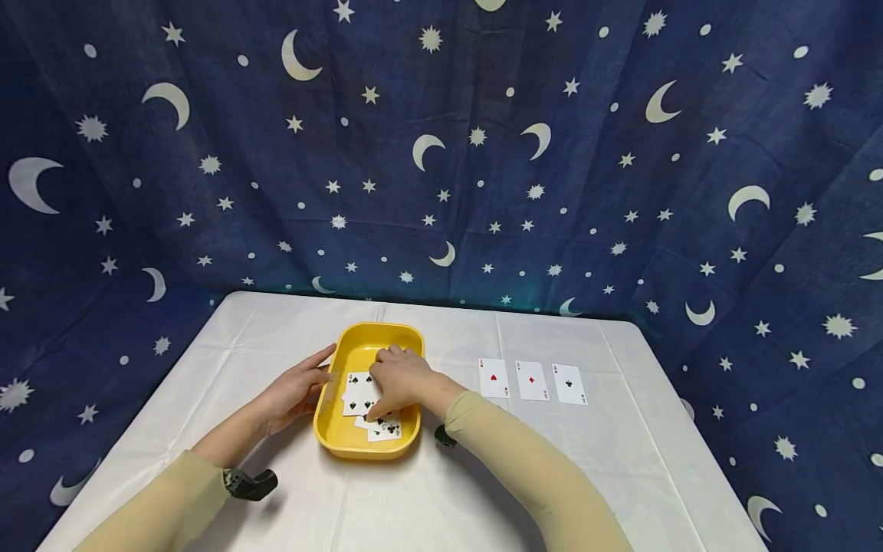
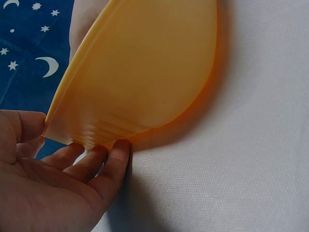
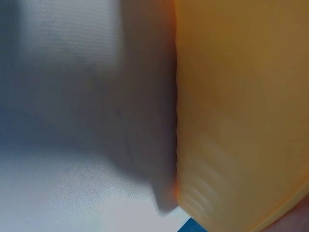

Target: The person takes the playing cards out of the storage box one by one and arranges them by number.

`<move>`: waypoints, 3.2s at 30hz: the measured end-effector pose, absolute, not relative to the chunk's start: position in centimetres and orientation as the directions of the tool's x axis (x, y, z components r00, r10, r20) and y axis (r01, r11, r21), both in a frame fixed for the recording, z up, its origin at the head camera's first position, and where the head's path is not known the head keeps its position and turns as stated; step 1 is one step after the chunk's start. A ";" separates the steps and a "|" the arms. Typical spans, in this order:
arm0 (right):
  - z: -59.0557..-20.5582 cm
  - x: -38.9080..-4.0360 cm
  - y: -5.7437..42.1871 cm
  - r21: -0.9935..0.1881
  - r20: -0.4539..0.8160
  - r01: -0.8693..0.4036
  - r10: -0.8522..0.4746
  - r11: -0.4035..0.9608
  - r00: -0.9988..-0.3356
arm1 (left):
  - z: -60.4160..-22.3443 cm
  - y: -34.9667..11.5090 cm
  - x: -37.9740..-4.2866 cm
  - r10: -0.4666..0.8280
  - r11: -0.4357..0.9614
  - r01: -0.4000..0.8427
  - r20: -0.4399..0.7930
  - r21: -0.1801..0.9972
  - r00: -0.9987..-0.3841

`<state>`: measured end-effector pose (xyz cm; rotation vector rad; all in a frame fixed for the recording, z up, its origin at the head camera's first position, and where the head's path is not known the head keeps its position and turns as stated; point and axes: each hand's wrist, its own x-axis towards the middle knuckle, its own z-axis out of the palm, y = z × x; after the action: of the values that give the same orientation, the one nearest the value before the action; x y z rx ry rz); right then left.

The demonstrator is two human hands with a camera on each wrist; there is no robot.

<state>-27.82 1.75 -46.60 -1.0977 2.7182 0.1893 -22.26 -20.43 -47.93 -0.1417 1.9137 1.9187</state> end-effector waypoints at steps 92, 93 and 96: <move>-48.3 -20.0 25.9 -0.194 -0.016 -0.536 -0.549 0.822 -0.836 | -46.9 -19.9 -22.4 0.160 0.070 -0.441 -0.446 0.895 -0.881; -48.4 -20.0 26.0 -0.196 -0.016 -0.535 -0.548 0.822 -0.836 | -46.9 -19.9 -22.3 0.160 0.069 -0.441 -0.446 0.895 -0.881; -48.6 -20.1 26.2 -0.200 -0.016 -0.529 -0.543 0.824 -0.840 | -46.9 -19.9 -22.3 0.160 0.070 -0.440 -0.445 0.895 -0.881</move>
<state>-20.10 26.15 -48.62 -0.8629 2.9312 -0.2899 -22.34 -19.91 -46.95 -0.2777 1.9250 1.8631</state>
